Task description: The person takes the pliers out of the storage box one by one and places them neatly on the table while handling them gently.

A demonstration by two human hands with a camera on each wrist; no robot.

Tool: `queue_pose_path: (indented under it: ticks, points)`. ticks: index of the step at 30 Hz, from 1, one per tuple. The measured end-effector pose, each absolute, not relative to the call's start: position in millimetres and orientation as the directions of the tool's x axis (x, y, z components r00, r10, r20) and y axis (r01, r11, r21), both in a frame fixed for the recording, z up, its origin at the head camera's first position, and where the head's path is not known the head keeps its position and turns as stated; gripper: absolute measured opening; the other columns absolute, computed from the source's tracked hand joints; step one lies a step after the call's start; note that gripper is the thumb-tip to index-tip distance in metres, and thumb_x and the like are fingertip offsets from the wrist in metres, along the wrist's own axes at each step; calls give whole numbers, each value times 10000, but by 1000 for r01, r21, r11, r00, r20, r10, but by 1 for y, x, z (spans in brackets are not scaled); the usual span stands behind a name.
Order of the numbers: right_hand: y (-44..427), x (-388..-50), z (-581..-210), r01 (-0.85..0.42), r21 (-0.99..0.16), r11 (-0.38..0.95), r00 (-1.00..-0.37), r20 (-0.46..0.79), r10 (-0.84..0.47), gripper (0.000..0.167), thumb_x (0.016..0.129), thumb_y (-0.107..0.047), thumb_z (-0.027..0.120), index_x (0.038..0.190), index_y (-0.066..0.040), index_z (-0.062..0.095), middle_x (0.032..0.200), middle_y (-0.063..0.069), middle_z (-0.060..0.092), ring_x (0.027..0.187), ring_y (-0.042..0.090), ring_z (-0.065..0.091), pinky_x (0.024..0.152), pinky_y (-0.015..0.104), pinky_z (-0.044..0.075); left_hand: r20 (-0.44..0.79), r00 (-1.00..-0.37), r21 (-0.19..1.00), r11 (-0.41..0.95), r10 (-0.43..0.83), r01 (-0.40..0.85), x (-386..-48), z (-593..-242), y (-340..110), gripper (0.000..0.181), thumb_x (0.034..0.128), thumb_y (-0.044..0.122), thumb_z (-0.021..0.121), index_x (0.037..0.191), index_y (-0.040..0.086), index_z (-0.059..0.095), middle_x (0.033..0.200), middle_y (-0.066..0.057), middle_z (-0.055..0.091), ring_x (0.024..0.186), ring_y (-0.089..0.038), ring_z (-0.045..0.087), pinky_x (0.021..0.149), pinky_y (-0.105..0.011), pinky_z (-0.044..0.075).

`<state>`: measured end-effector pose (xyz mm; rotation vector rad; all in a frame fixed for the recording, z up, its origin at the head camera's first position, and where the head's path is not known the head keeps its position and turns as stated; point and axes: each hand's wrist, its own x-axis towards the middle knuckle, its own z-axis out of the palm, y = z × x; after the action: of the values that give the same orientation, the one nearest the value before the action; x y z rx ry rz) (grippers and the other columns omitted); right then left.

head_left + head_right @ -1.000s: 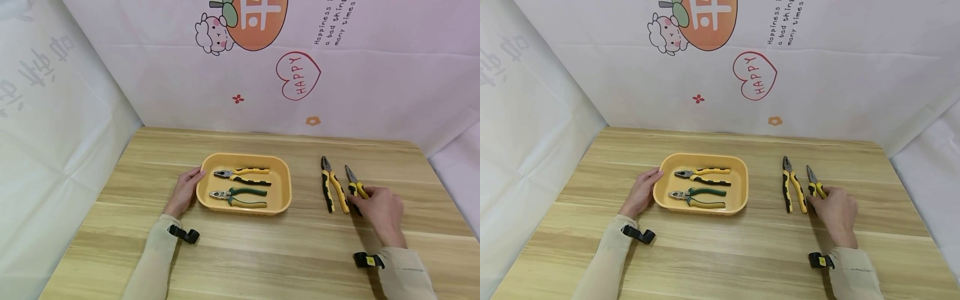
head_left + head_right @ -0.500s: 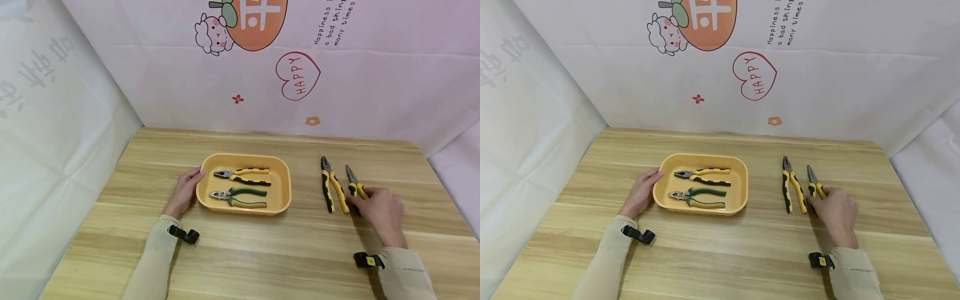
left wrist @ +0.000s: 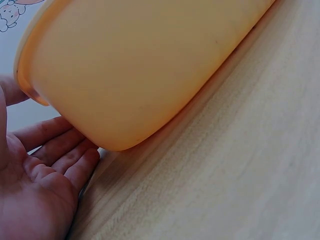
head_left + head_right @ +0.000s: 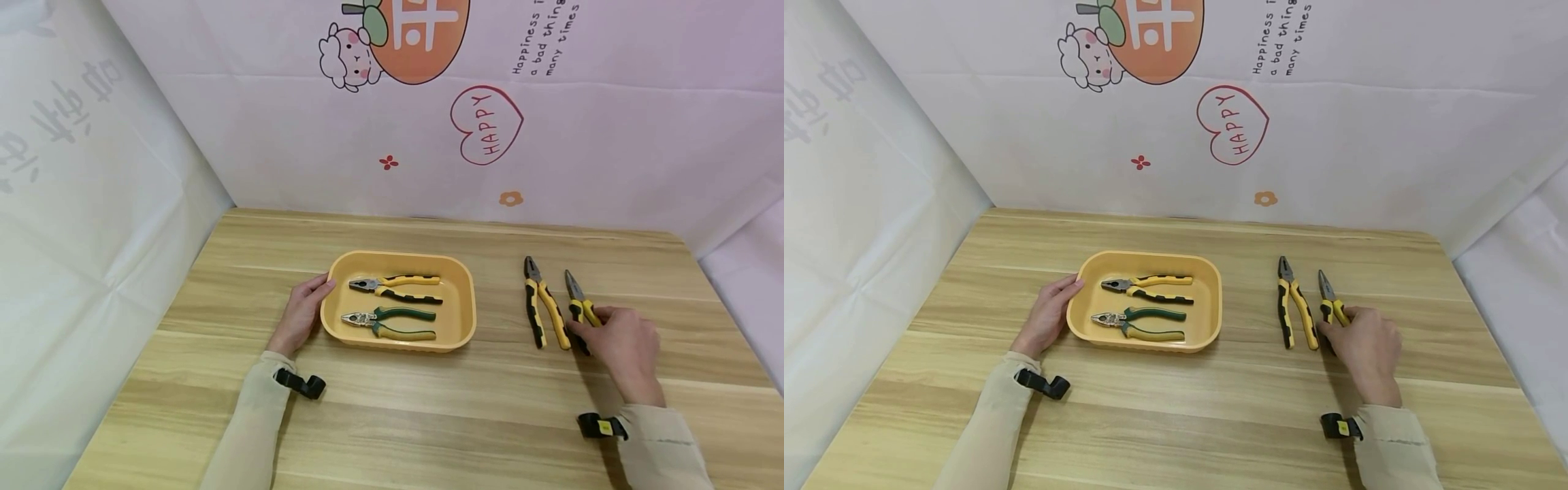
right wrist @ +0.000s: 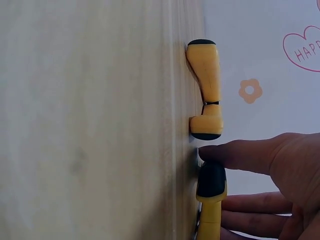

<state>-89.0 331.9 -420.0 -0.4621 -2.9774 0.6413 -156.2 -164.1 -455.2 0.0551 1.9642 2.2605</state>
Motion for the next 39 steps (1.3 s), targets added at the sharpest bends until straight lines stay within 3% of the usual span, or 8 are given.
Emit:
queue_pose_path:
  ticks: [8, 19, 25, 30, 35, 39]
  points:
    - [334, -89, -421, 277, -409, 869, -954, -9, 300, 692, 857, -430, 796, 1229, 132, 639, 1195, 335, 624, 735, 333, 578, 569, 382, 369, -73, -988, 989, -120, 139, -90, -156, -456, -165, 468, 1065, 149, 517, 1444, -120, 460, 1483, -273, 476, 1344, -377, 497, 1042, -319, 508]
    - [332, -89, -418, 300, -381, 875, -951, -52, 303, 725, 878, -465, 767, 1289, 112, 611, 1252, 362, 585, 721, 320, 523, 536, 363, 364, -75, -989, 987, -130, 131, -92, -156, -455, -164, 465, 1059, 144, 526, 1435, -124, 468, 1480, -275, 478, 1337, -387, 501, 1050, -334, 503]
    - [332, -87, -416, 297, -373, 879, -954, -69, 293, 770, 904, -521, 718, 1293, 132, 592, 1242, 376, 588, 630, 270, 477, 473, 341, 344, -68, -988, 986, -140, 138, -87, -156, -455, -164, 467, 1060, 140, 524, 1440, -124, 461, 1486, -275, 472, 1348, -381, 490, 1068, -343, 489]
    - [332, -86, -410, 291, -375, 880, -956, -78, 283, 815, 904, -579, 689, 1291, 131, 591, 1218, 357, 617, 643, 267, 508, 462, 331, 365, -69, -988, 986, -139, 135, -87, -156, -454, -164, 466, 1059, 136, 524, 1444, -119, 459, 1490, -270, 470, 1349, -381, 491, 1066, -341, 489]
    - [329, -86, -405, 259, -373, 891, -964, -45, 262, 775, 921, -573, 669, 1285, 109, 611, 1211, 347, 627, 583, 239, 476, 441, 322, 345, -69, -988, 985, -147, 137, -89, -156, -455, -164, 470, 1060, 136, 522, 1448, -121, 453, 1491, -272, 468, 1349, -383, 488, 1060, -338, 494]
    - [327, -86, -401, 238, -367, 899, -969, -32, 243, 742, 936, -554, 662, 1282, 101, 619, 1208, 352, 624, 635, 263, 536, 446, 314, 359, -68, -988, 985, -150, 141, -89, -156, -456, -164, 470, 1062, 137, 521, 1449, -121, 453, 1493, -271, 465, 1351, -381, 485, 1057, -331, 497]
